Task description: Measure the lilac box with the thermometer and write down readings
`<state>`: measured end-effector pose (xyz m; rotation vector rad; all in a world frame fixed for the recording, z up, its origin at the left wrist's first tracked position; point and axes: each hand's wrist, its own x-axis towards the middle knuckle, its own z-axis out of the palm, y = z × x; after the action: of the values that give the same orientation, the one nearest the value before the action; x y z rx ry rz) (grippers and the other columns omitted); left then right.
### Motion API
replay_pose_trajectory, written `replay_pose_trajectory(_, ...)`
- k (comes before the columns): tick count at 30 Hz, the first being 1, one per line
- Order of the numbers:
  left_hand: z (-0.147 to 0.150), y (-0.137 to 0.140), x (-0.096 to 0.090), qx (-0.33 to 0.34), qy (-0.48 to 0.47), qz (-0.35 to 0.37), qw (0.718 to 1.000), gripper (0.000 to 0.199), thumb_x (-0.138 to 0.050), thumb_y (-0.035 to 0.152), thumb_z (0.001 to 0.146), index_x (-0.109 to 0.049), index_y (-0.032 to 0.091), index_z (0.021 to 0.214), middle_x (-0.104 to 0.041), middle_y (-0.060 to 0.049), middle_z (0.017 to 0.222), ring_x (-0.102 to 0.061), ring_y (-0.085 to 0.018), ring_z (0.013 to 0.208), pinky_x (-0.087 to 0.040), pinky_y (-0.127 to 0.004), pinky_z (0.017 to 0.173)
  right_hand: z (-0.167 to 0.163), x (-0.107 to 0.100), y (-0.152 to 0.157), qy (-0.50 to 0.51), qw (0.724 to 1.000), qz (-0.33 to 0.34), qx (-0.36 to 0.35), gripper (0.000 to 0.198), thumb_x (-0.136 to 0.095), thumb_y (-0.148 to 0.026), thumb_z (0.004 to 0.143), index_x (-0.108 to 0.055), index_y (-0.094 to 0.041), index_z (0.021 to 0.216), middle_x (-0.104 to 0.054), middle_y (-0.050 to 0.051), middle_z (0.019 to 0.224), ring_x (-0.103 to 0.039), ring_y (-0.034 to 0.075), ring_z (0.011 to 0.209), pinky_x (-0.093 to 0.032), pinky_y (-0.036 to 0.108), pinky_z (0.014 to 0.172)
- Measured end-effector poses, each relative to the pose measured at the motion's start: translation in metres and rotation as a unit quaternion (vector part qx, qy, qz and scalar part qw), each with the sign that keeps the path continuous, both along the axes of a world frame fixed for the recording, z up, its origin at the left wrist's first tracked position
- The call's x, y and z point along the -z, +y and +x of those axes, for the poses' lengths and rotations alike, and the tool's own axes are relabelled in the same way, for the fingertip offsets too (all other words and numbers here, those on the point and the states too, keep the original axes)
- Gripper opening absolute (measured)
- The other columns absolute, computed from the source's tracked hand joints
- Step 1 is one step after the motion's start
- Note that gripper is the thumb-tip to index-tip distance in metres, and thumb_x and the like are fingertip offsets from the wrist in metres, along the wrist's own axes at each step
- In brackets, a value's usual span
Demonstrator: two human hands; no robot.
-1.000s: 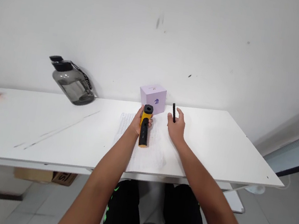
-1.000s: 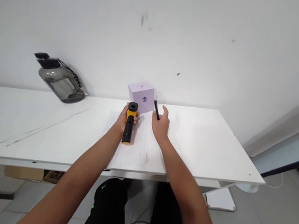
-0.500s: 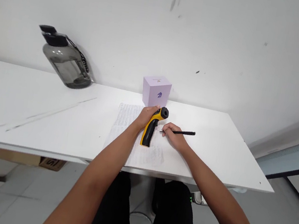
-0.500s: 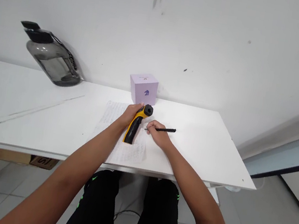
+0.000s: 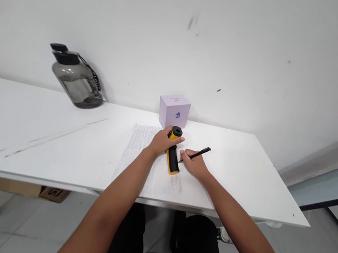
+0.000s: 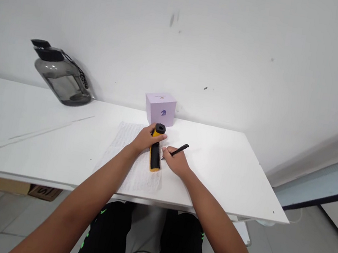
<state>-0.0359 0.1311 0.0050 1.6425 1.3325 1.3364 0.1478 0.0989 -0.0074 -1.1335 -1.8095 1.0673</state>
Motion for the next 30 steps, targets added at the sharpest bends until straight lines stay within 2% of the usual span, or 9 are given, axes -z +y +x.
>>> replay_pose_trajectory(5,-0.002,0.003,-0.005,0.095,-0.114,-0.098,0.984,0.035,-0.084,0.034,0.06,-0.061,0.019,0.082,-0.058,0.001,0.078,-0.052,-0.013,0.07,-0.04,-0.026,0.067,0.0,-0.005,-0.003,-0.006,1.0,-0.006,0.001,0.037,-0.053,-0.046,0.086,-0.058,-0.02,0.06,-0.059,0.0,0.06,-0.054,0.015,0.063,-0.043,0.027,0.064)
replay_pose_trajectory(10,-0.008,0.005,-0.012,0.154,-0.133,-0.178,0.963,0.033,-0.084,0.032,0.06,-0.065,0.018,0.084,-0.064,-0.004,0.087,-0.057,-0.014,0.072,-0.045,-0.03,0.069,0.0,-0.005,-0.003,-0.014,1.0,-0.003,-0.012,0.036,-0.052,-0.046,0.086,-0.059,-0.02,0.061,-0.058,-0.001,0.06,-0.053,0.014,0.062,-0.042,0.026,0.064)
replay_pose_trajectory(18,-0.009,0.005,-0.013,0.174,-0.133,-0.183,0.958,0.034,-0.084,0.028,0.059,-0.065,0.018,0.086,-0.066,-0.005,0.089,-0.06,-0.015,0.076,-0.047,-0.029,0.07,0.0,0.001,0.0,-0.025,1.0,-0.007,-0.01,0.036,-0.053,-0.047,0.086,-0.062,-0.02,0.064,-0.057,-0.002,0.059,-0.05,0.013,0.059,-0.039,0.026,0.061)
replay_pose_trajectory(30,-0.007,0.003,-0.016,0.176,-0.14,-0.188,0.956,0.034,-0.084,0.026,0.059,-0.064,0.017,0.085,-0.066,-0.005,0.089,-0.059,-0.014,0.074,-0.046,-0.03,0.07,0.0,-0.005,-0.002,-0.024,0.999,-0.032,-0.028,0.035,-0.055,-0.044,0.083,-0.062,-0.019,0.059,-0.058,-0.001,0.059,-0.05,0.013,0.06,-0.04,0.027,0.061)
